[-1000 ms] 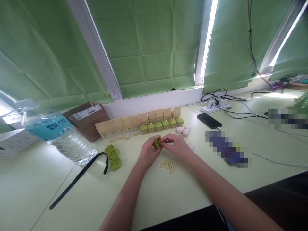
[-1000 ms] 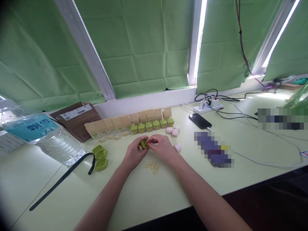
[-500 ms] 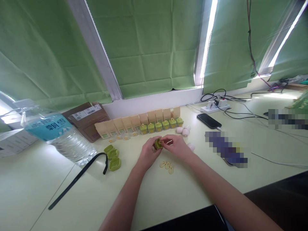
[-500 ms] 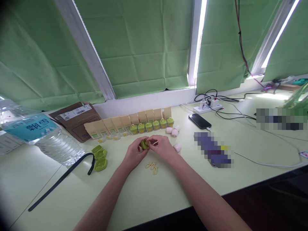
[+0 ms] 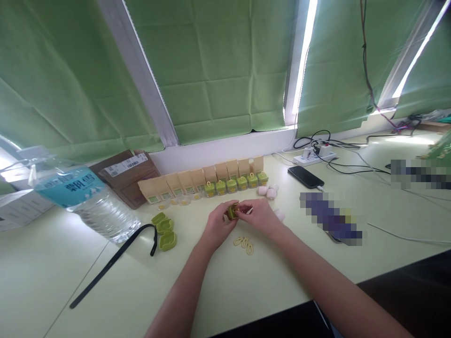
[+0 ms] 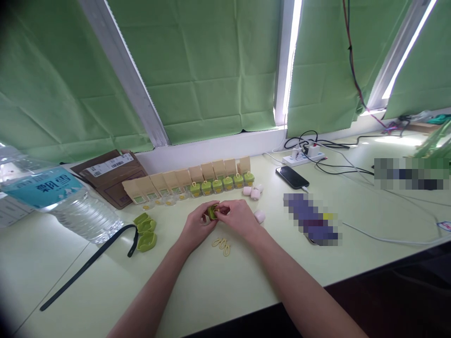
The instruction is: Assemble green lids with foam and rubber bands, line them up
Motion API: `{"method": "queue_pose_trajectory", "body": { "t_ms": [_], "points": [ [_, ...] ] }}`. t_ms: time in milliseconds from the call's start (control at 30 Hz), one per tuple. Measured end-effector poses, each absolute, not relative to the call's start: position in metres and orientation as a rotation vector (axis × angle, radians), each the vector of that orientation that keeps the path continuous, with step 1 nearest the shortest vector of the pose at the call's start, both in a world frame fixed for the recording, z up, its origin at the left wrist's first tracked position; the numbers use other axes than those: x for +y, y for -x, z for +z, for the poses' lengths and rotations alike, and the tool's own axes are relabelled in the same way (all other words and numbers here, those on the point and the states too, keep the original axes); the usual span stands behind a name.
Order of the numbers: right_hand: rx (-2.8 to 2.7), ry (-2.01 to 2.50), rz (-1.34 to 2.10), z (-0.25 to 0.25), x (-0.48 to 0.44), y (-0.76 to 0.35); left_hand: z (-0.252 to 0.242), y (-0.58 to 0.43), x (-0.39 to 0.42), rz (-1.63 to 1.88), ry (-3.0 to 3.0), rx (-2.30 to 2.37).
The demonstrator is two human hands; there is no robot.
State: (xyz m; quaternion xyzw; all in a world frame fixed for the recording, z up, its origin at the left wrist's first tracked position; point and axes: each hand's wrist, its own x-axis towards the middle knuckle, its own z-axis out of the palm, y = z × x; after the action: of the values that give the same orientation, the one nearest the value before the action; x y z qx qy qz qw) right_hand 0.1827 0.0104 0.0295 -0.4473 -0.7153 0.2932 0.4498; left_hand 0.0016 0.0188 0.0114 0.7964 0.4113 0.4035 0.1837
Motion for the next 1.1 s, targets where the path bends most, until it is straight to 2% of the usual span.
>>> {"method": "queue_pose_trajectory", "body": {
  "t_ms": [300,1100],
  "points": [
    [-1.768,1.174,0.645,0.0300,0.0113,-0.1835,0.0142,-0.0030,0.0169,1.144,-2.244,1.143],
    [-1.787,1.158,0.783,0.0312,0.0097,-0.1827,0.0171,-0.0029,0.0133,1.085,-2.245,1.132]
  ]
}}
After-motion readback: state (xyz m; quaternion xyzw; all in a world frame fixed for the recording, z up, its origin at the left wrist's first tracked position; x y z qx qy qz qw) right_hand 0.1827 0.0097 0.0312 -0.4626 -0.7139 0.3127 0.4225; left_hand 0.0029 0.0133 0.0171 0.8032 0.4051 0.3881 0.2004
